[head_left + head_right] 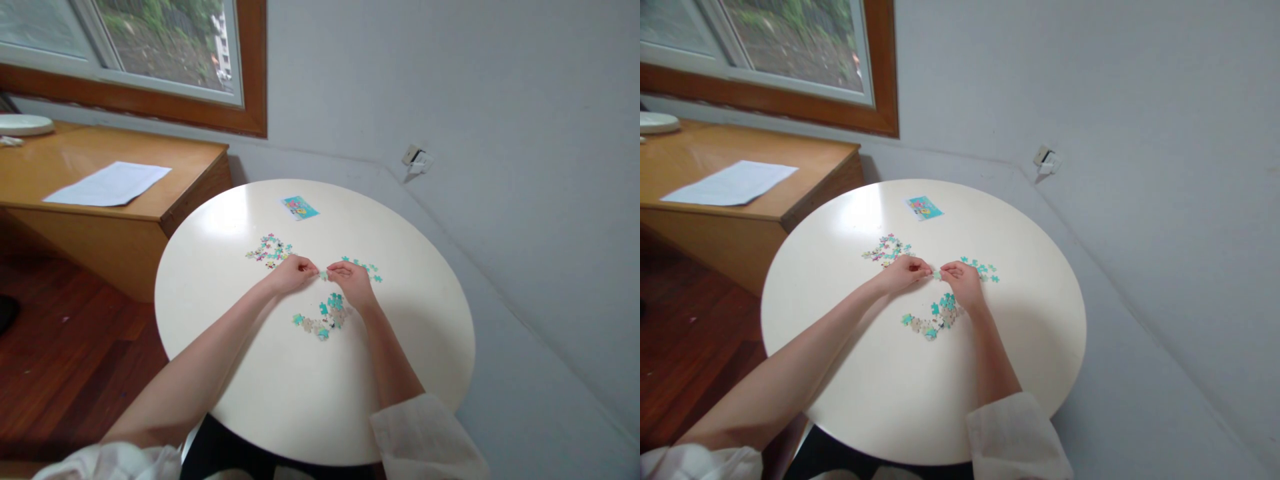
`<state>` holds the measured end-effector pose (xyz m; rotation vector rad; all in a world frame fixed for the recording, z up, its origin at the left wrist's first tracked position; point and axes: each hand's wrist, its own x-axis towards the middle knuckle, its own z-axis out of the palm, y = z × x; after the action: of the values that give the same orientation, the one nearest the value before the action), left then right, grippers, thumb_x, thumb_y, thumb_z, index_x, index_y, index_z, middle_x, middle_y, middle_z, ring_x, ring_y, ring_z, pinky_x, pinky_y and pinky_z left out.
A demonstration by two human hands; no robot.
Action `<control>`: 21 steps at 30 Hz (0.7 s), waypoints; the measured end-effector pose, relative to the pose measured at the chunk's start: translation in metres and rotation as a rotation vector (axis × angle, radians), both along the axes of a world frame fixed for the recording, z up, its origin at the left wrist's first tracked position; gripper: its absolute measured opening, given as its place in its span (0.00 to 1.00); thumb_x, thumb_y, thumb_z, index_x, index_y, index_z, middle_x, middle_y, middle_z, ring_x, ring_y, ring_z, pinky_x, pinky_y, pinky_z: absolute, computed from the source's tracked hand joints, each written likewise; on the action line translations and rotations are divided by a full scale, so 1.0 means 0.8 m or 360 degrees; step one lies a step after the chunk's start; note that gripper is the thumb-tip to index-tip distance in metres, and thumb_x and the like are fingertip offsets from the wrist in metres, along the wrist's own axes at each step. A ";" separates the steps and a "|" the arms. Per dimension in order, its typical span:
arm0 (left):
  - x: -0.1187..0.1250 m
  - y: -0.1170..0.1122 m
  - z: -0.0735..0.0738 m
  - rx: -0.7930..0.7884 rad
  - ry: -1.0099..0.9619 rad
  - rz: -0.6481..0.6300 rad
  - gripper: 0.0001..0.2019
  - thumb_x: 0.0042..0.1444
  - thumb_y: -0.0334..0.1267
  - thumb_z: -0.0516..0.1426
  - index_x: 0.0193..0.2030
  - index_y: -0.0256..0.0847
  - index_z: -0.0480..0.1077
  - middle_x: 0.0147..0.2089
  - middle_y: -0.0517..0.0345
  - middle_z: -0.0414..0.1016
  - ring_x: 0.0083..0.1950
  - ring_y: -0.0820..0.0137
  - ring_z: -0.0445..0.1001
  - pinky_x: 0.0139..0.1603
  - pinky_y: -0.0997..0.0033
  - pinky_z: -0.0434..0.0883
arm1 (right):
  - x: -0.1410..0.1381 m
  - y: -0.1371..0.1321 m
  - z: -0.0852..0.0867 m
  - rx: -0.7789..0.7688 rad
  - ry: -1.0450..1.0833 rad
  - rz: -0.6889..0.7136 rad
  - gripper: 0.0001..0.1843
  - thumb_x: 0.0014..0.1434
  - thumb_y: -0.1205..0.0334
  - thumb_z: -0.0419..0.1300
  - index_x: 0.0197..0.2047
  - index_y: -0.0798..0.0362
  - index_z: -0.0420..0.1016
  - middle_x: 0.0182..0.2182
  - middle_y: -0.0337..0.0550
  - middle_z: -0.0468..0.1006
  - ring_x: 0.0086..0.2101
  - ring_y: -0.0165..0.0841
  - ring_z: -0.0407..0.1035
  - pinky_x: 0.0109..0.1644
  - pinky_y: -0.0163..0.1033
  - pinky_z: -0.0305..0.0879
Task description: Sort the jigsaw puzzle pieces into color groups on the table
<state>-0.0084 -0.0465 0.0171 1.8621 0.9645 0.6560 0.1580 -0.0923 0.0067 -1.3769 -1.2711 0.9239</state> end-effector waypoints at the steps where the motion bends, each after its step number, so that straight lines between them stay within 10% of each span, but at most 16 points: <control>1: 0.000 0.000 -0.001 0.0000 -0.0001 -0.0009 0.11 0.49 0.38 0.54 0.27 0.33 0.74 0.22 0.59 0.71 0.25 0.75 0.64 0.28 0.77 0.61 | 0.000 0.000 0.000 -0.0002 0.0019 -0.0023 0.10 0.40 0.58 0.63 0.26 0.53 0.71 0.22 0.39 0.76 0.27 0.33 0.72 0.37 0.41 0.69; 21: 0.002 0.001 -0.007 0.0005 0.0008 -0.0053 0.09 0.46 0.35 0.54 0.28 0.33 0.73 0.24 0.59 0.71 0.26 0.76 0.65 0.29 0.76 0.62 | -0.003 0.001 -0.001 0.0035 0.0029 -0.0088 0.13 0.38 0.55 0.66 0.25 0.54 0.73 0.21 0.40 0.75 0.26 0.33 0.71 0.34 0.40 0.69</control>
<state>-0.0065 -0.0456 0.0117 1.8794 0.9339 0.6333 0.1557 -0.0916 0.0060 -1.3771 -1.2205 0.8805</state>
